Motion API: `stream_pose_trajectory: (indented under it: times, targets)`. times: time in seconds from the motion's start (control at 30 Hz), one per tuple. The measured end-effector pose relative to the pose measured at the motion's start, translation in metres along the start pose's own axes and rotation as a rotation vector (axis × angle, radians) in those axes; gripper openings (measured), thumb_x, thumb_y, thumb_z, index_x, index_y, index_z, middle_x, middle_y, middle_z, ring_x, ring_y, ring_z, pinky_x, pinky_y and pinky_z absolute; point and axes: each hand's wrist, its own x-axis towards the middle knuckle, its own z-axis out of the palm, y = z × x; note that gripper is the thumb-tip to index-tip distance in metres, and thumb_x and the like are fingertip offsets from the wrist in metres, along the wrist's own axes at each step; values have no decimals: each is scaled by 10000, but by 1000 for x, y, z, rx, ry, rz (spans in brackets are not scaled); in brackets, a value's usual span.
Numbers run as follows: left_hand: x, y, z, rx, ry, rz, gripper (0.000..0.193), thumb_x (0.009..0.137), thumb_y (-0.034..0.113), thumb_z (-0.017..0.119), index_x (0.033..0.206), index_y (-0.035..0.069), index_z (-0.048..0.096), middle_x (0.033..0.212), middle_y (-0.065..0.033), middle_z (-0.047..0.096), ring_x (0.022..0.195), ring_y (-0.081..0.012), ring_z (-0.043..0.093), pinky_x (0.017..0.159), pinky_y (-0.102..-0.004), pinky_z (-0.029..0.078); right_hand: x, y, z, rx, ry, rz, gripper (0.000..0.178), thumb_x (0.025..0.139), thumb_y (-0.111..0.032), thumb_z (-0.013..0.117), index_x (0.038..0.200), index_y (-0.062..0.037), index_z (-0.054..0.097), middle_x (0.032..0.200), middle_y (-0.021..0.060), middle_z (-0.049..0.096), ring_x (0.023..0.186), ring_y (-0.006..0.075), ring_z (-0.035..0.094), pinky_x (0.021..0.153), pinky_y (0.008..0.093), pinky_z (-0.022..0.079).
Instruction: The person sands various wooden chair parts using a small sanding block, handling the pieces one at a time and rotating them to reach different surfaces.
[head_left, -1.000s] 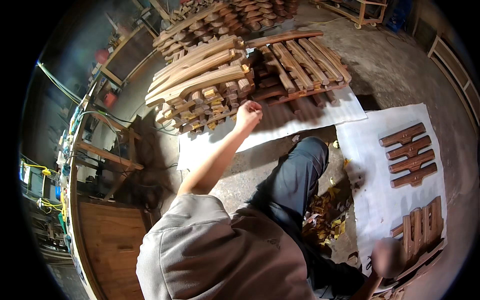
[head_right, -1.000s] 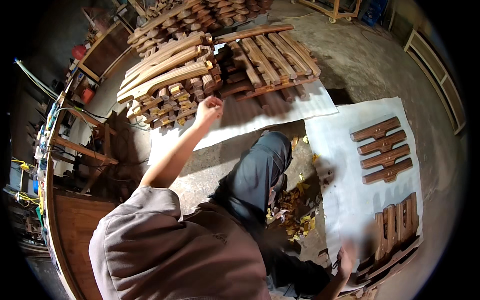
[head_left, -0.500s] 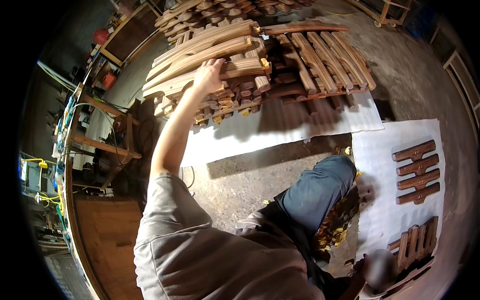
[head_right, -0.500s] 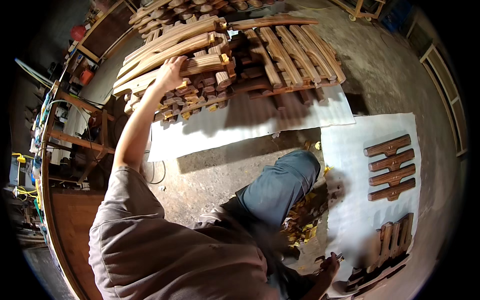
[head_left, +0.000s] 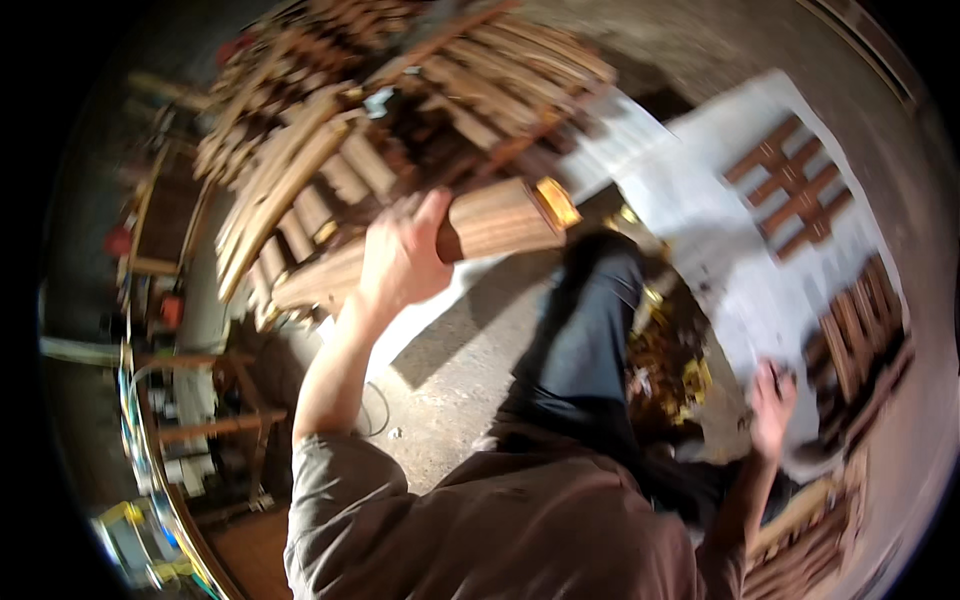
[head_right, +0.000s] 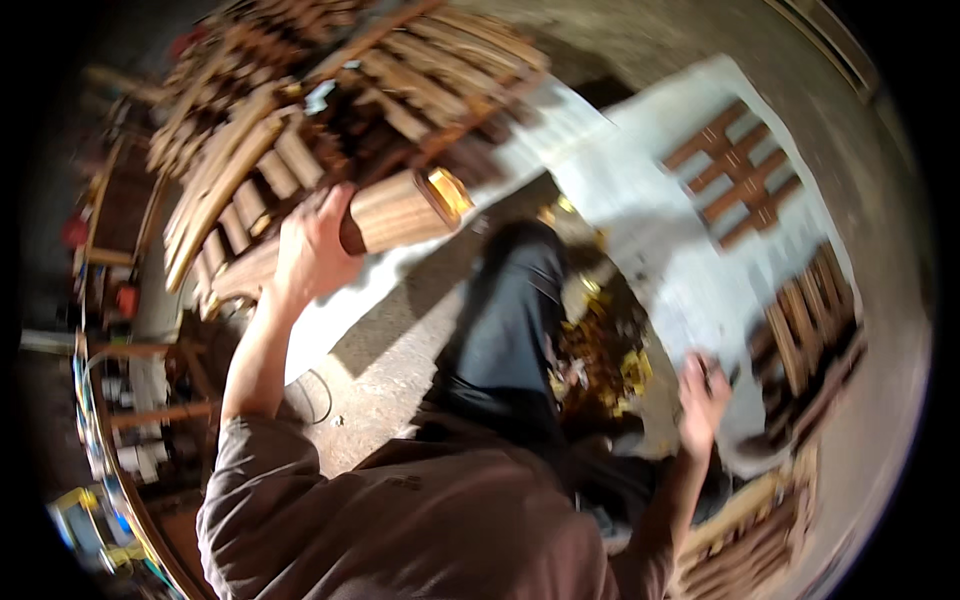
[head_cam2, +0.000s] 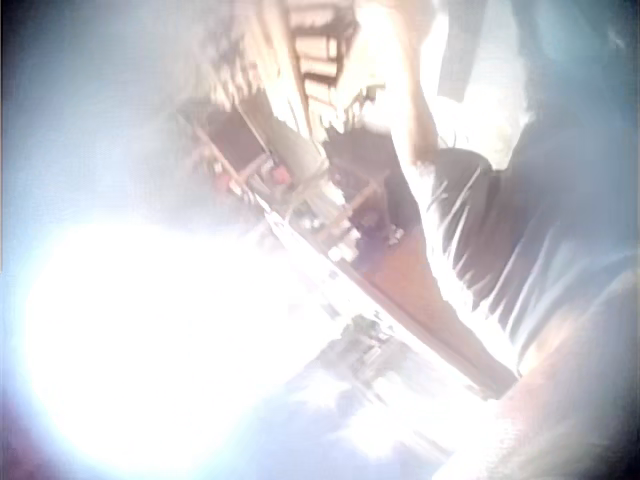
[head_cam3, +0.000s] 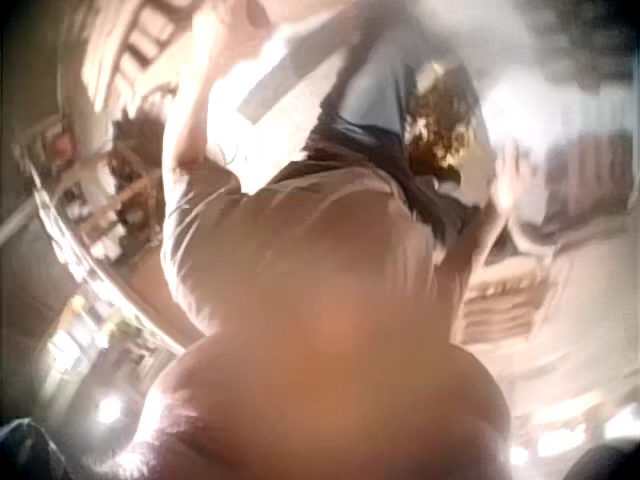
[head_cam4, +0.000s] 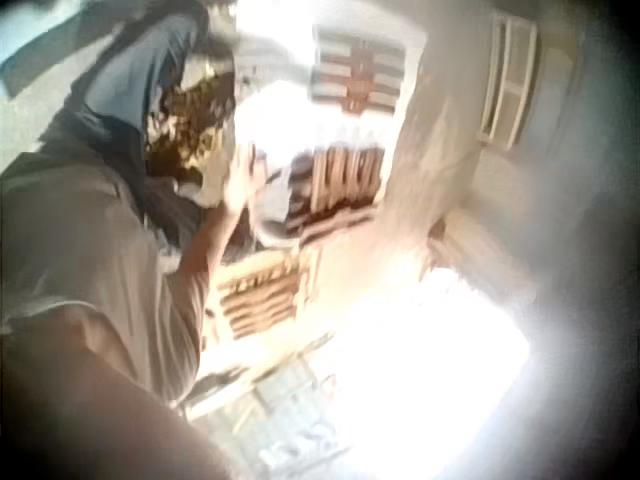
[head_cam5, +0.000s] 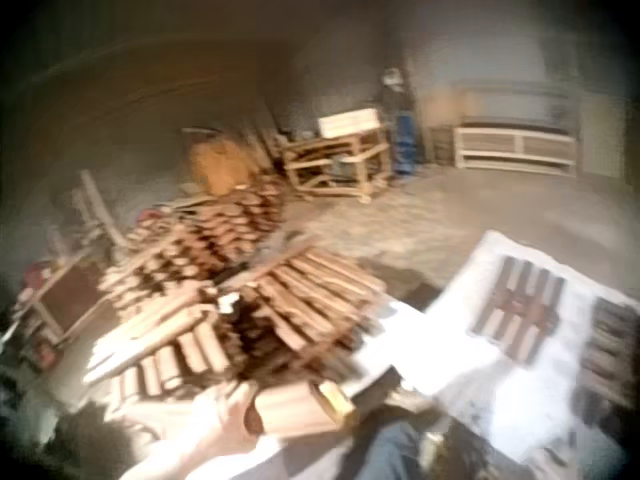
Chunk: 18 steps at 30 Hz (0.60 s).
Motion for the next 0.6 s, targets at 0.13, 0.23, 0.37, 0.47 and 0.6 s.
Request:
stream_pose_trajectory:
  times: [0.13,0.23,0.37,0.47,0.6]
  targets:
    - [-17,88,52,-148,-108,99,541,634,43,674,1162,23,553,892,-191,621,844,-390,624,752,-443,507,-16,-48,88,-218,-70,-385,267,857,-50,718,1109,14,659,957,48,704,903,99,626,833,249,492]
    - [-14,141,81,-230,-101,220,523,649,19,646,1163,29,551,847,-184,611,796,-377,623,727,-440,506,-21,-63,98,-320,-18,-601,327,791,-43,782,1099,-17,674,971,64,724,843,78,635,736,228,510]
    - [-17,179,100,-302,-39,362,524,663,-1,630,1180,33,552,833,-182,611,786,-379,619,722,-443,505,-25,-50,90,-283,32,-528,232,770,-57,797,974,-2,701,965,69,721,836,113,659,705,241,523]
    - [-19,190,107,-266,19,439,546,647,21,661,1183,41,556,842,-157,599,789,-347,616,701,-429,489,-30,-40,80,-189,87,-351,190,774,-41,787,934,11,699,872,58,702,770,101,634,699,249,512]
    - [-24,192,117,-206,-31,469,587,642,68,708,1208,61,552,852,-120,565,818,-315,597,681,-416,469,-32,-22,71,-233,127,-320,133,796,-43,767,877,17,681,779,54,665,681,93,587,646,258,481]
